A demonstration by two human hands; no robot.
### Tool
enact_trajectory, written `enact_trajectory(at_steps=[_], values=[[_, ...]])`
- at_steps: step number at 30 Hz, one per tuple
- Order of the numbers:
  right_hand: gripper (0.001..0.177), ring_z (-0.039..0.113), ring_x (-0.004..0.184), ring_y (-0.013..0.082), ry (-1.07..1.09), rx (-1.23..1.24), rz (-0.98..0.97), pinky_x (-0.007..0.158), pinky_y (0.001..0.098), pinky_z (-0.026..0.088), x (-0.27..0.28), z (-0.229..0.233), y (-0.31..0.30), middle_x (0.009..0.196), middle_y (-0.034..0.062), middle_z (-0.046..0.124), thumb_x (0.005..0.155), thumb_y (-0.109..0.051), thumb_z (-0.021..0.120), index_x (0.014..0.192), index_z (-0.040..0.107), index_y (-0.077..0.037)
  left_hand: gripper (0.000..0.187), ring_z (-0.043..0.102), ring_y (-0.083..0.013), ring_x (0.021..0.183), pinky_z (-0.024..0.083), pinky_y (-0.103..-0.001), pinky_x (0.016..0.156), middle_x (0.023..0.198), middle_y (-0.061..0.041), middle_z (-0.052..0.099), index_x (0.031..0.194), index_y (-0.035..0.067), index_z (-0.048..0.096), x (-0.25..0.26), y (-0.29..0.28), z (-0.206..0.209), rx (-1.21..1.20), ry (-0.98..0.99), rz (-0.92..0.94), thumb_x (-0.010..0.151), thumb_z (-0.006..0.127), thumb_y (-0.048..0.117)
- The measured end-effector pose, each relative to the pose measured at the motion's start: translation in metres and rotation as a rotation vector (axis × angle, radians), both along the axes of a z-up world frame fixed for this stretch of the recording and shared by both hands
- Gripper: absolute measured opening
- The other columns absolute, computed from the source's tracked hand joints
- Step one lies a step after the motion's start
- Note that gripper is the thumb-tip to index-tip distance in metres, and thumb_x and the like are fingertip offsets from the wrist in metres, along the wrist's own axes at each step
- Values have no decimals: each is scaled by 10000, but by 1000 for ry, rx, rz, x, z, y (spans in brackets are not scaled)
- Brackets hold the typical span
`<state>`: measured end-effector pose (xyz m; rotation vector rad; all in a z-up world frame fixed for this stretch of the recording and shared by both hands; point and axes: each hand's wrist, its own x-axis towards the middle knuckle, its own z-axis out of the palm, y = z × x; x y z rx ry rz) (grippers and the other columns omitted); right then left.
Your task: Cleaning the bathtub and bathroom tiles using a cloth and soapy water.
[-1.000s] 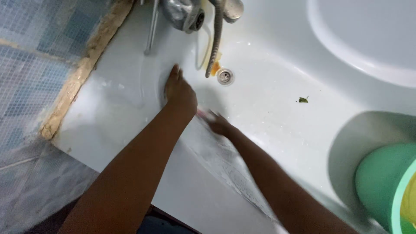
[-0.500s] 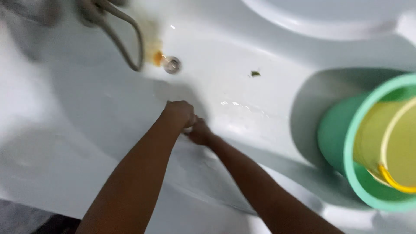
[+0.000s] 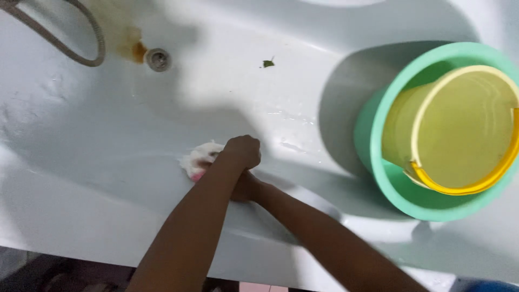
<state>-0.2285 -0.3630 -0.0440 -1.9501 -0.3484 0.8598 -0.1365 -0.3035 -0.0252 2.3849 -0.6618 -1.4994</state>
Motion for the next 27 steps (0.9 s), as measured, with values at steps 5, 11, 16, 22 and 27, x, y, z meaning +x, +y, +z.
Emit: enact_trajectory(at_steps=[5,11,16,22,27], values=[[507,465,1334,339,-27,-103,55,1144,489,352,-17,36,-59,1430,130,540,923,-374,674,1347,556,-122,309,708,-337,1085,570,-451,937,1177,-196,723,1129,30,728,-21,-11,8,11,53,-40,974,581,253],[511,563,1114,369,-82,-348,84,955,492,473,-45,99,-142,1232,183,622,806,-379,796,1228,644,-132,312,689,-349,1065,540,-471,949,1173,-178,723,1166,75,715,-46,-44,2,-71,-68,198,991,525,250],[455,724,905,310,-53,-147,73,858,449,569,-63,136,-180,1056,130,742,855,-462,761,1139,663,-121,323,693,-359,1060,536,-480,965,1177,-168,728,1184,107,725,-68,-54,39,-97,-64,317,970,517,230],[413,713,890,369,-322,-378,119,814,496,557,-60,133,-174,1018,157,751,918,-467,681,1129,714,-113,310,697,-383,1009,545,-492,915,1094,-199,738,1078,51,743,-94,-54,47,-150,-148,485,946,517,215],[476,659,1104,352,-148,-632,317,935,498,542,-63,120,-168,1262,155,663,838,-409,740,1178,699,-79,373,706,-384,988,547,-495,944,1119,-194,738,1015,19,747,-134,-75,27,-165,-312,462,1005,457,254]])
